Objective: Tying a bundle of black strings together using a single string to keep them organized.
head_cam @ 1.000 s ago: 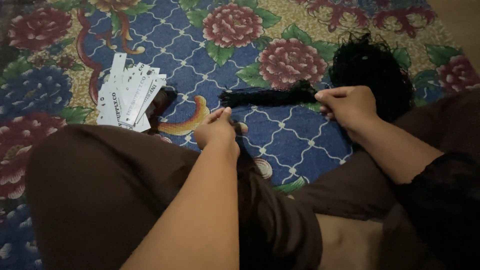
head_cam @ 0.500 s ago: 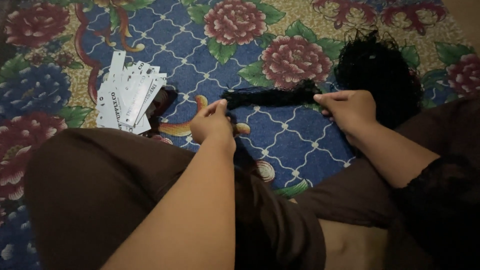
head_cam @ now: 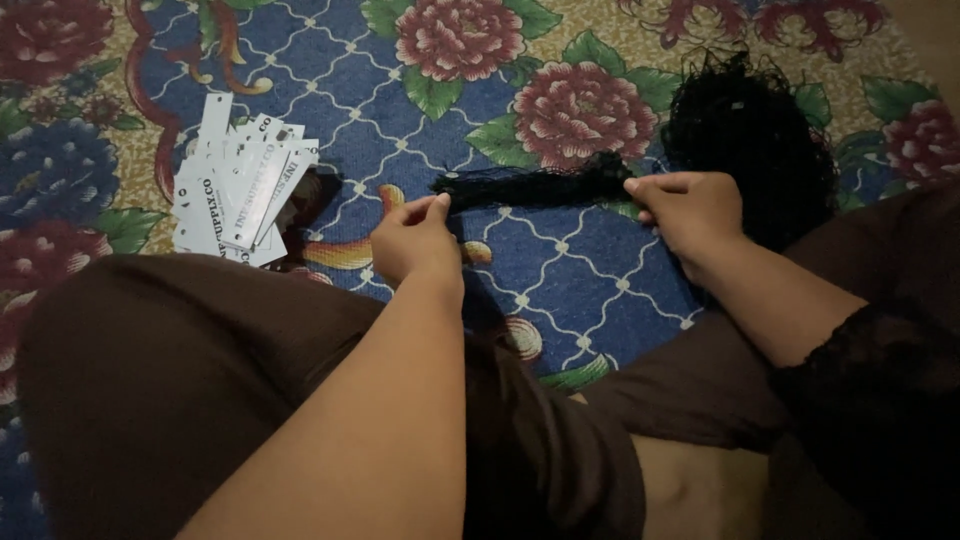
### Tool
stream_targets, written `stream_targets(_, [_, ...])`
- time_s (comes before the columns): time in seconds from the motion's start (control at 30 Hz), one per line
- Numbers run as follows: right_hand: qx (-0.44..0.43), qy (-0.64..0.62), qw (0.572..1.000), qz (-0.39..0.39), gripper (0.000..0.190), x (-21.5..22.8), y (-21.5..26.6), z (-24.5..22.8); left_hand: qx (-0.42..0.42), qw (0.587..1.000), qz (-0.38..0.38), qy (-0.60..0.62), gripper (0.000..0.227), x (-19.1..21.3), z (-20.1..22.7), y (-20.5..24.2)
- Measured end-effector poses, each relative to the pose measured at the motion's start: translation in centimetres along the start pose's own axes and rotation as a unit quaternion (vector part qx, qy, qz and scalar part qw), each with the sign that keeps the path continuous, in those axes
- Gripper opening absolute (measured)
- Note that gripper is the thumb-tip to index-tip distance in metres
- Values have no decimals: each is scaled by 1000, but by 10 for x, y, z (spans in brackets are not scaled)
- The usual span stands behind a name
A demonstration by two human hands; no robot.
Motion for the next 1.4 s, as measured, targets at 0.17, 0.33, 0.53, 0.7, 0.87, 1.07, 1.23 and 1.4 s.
stream_targets(0.17, [-1,1,1000,-3,21,-1,3,-2,-9,1000,-9,-3,10,5,6,8])
stream_targets(0.33, [24,-2,1000,9,22,-2,-2,2,-11,1000,-21,8,12,3,7,9])
stream_targets(0.53, [29,-8,1000,0,24,-2,0,2,-61,995,19,-78,30,-15,-2,-9])
stream_targets(0.7, [33,-30,999,-1,32,1,3,3,-53,996,47,-48,37,-25,-8,-11])
stream_targets(0.87, [22,-56,998,14,39,6,0,11,-60,996,68,13,37,-14,-4,8])
stream_targets(1.07, [173,214,951,143,19,46,-71,30,-32,998,49,34,34,0,0,17])
stream_targets(1.23, [260,169,938,155,14,71,-91,-12,13,997,-36,63,33,29,17,44])
stream_targets(1.4, [208,168,955,126,19,76,-95,-29,48,994,-43,86,32,34,19,47])
Point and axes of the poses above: each hand's wrist, its own y-axis away from the middle knuckle, its own x-axis out of the back of the hand, z = x × y, the point moved 4 cm from there along -y, towards the middle knuckle, and after that the axes turned 14 degrees about -y, right-handed, at the moved point
